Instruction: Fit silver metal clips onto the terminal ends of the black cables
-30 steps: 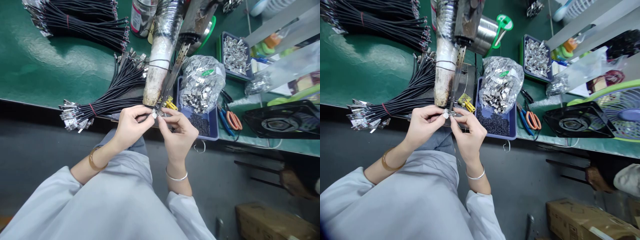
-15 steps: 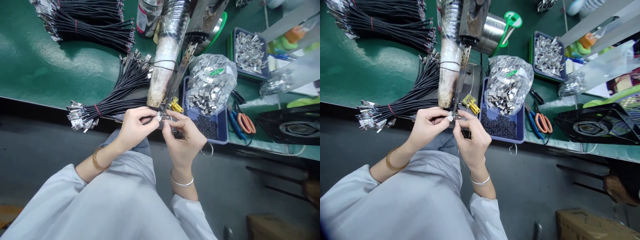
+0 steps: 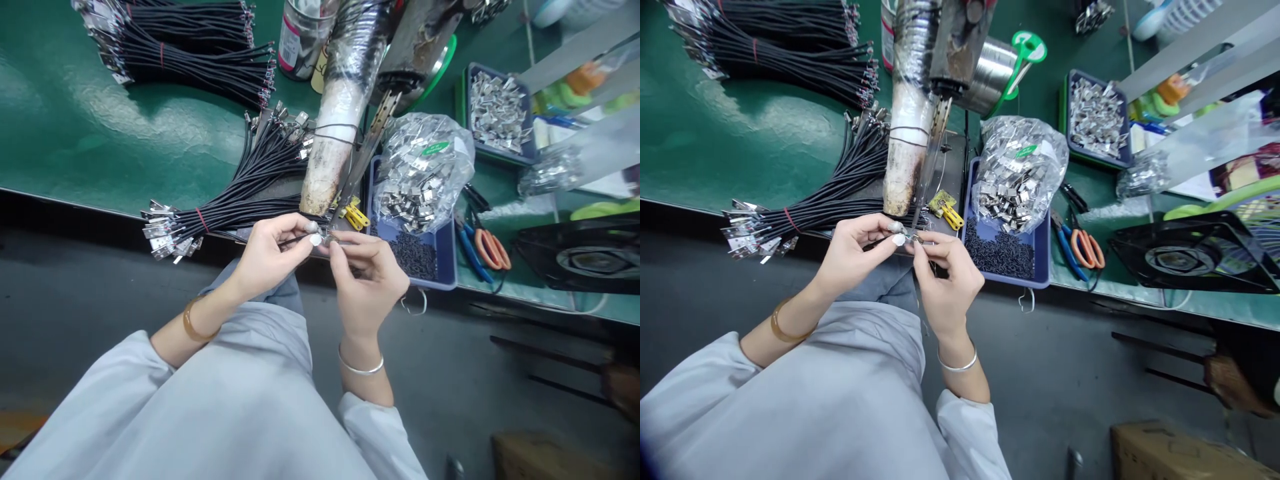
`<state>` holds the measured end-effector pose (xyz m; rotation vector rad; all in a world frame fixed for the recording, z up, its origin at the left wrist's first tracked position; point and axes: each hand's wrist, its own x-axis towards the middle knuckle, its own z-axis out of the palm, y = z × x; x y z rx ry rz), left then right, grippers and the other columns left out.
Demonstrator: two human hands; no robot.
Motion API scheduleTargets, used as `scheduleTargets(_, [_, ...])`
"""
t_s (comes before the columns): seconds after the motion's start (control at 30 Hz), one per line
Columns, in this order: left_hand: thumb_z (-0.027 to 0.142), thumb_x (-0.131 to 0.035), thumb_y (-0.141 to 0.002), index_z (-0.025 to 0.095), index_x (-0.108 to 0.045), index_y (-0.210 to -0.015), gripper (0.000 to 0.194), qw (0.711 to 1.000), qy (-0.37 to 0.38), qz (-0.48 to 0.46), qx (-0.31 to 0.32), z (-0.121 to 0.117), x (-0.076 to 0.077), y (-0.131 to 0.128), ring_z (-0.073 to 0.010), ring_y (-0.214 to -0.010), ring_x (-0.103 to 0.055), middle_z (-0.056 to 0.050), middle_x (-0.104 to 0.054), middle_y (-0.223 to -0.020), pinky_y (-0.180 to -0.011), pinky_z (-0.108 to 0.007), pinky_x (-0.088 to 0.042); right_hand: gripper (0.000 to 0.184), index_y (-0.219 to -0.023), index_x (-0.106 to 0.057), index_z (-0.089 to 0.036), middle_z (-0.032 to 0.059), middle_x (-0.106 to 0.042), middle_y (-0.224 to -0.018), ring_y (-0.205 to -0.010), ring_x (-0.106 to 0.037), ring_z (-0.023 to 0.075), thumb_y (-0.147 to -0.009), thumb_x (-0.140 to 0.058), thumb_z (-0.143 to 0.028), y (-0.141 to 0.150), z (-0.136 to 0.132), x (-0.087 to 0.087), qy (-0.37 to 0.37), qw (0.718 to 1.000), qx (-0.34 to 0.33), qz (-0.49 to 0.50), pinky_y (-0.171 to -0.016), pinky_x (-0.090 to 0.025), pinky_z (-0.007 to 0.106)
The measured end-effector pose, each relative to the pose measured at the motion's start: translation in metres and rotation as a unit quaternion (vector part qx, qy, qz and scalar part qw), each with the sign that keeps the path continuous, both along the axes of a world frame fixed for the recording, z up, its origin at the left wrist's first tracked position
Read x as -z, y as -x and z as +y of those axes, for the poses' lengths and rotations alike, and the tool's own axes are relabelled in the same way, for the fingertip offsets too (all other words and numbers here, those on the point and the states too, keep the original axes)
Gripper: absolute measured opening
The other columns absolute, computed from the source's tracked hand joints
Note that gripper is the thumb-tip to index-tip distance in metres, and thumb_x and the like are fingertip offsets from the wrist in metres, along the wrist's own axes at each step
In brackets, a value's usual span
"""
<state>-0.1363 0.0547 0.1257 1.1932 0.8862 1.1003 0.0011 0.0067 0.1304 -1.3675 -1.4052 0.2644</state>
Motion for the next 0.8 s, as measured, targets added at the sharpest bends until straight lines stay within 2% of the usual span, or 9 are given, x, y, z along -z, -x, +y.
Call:
scheduleTargets(0.1, [0.022, -0.074, -0.076, 0.014, -0.07, -0.082, 0.011, 1.0, 0.005, -0.008, 0.012, -0.001, -0.001, 0.001, -0.0134, -0.075, -0.072, -0.003, -0.074, -0.08, -0.07, -0.021, -0.059, 0.012, -0.079, -0.064, -0.02, 0.0, -0.078, -0.09, -0.07, -0.077, 0.013, -0.086, -0.072, -0.013, -0.001, 0.001, -0.002, 0.054, 0.993, -0.039, 0.094, -0.064, -0.065, 0.023])
scheduleTargets(0.17, [0.021, -0.073, -0.076, 0.014, -0.069, -0.081, 0.009, 1.0, -0.001, -0.001, -0.004, -0.003, -0.001, -0.002, -0.0126, -0.073, -0.071, -0.002, -0.073, -0.079, -0.068, -0.019, -0.058, 0.011, -0.08, -0.066, -0.02, -0.0002, -0.077, -0.089, -0.075, -0.077, 0.0127, -0.085, -0.073, -0.013, -0.001, 0.002, -0.003, 0.038, 0.996, -0.03, 0.074, -0.065, -0.064, 0.022])
scheduleTargets(0.23, [0.02, -0.071, -0.076, 0.014, -0.068, -0.079, 0.008, 0.999, -0.012, 0.009, -0.032, -0.004, -0.001, -0.004, -0.0104, -0.067, -0.067, -0.001, -0.07, -0.074, -0.061, -0.017, -0.054, 0.011, -0.081, -0.068, -0.021, -0.0004, -0.077, -0.089, -0.081, -0.076, 0.0126, -0.085, -0.074, -0.013, 0.001, 0.001, -0.002, 0.003, 1.0, -0.004, 0.011, -0.067, -0.064, 0.022])
scheduleTargets(0.33, [0.022, -0.069, -0.076, 0.015, -0.068, -0.079, 0.008, 0.998, -0.026, 0.024, -0.053, -0.005, -0.001, -0.007, -0.008, -0.062, -0.061, 0.001, -0.067, -0.069, -0.053, -0.014, -0.046, 0.01, -0.082, -0.07, -0.021, -0.0002, -0.076, -0.088, -0.081, -0.075, 0.0126, -0.086, -0.074, -0.013, 0.003, 0.001, -0.001, -0.029, 0.998, 0.017, -0.044, -0.067, -0.063, 0.023])
scheduleTargets(0.5, [0.023, -0.069, -0.078, 0.015, -0.068, -0.079, 0.008, 0.998, -0.035, 0.012, -0.045, -0.005, 0.0, -0.008, -0.0097, -0.066, -0.064, -0.001, -0.07, -0.074, -0.058, -0.015, -0.051, 0.008, -0.081, -0.069, -0.02, 0.0001, -0.075, -0.088, -0.08, -0.074, 0.012, -0.086, -0.075, -0.017, 0.001, 0.003, 0.002, 0.027, 0.999, -0.008, 0.038, -0.064, -0.062, 0.021])
scheduleTargets(0.67, [0.019, -0.067, -0.076, 0.014, -0.067, -0.075, 0.005, 0.996, -0.043, 0.032, -0.074, -0.005, 0.0, -0.012, -0.0062, -0.055, -0.054, 0.003, -0.061, -0.063, -0.049, -0.013, -0.044, 0.008, -0.08, -0.07, -0.021, -0.0003, -0.076, -0.089, -0.081, -0.074, 0.012, -0.086, -0.075, -0.018, 0.001, 0.004, 0.004, 0.013, 1.0, 0.004, 0.016, -0.065, -0.061, 0.021])
scheduleTargets(0.8, [0.017, -0.064, -0.076, 0.014, -0.069, -0.076, 0.006, 0.994, -0.063, 0.054, -0.078, -0.005, -0.001, -0.014, -0.0061, -0.056, -0.056, 0.002, -0.065, -0.066, -0.05, -0.012, -0.045, 0.008, -0.08, -0.07, -0.021, 0.0, -0.076, -0.089, -0.081, -0.074, 0.0127, -0.087, -0.074, -0.019, 0.0, 0.006, 0.004, 0.016, 1.0, 0.013, 0.015, -0.064, -0.061, 0.023])
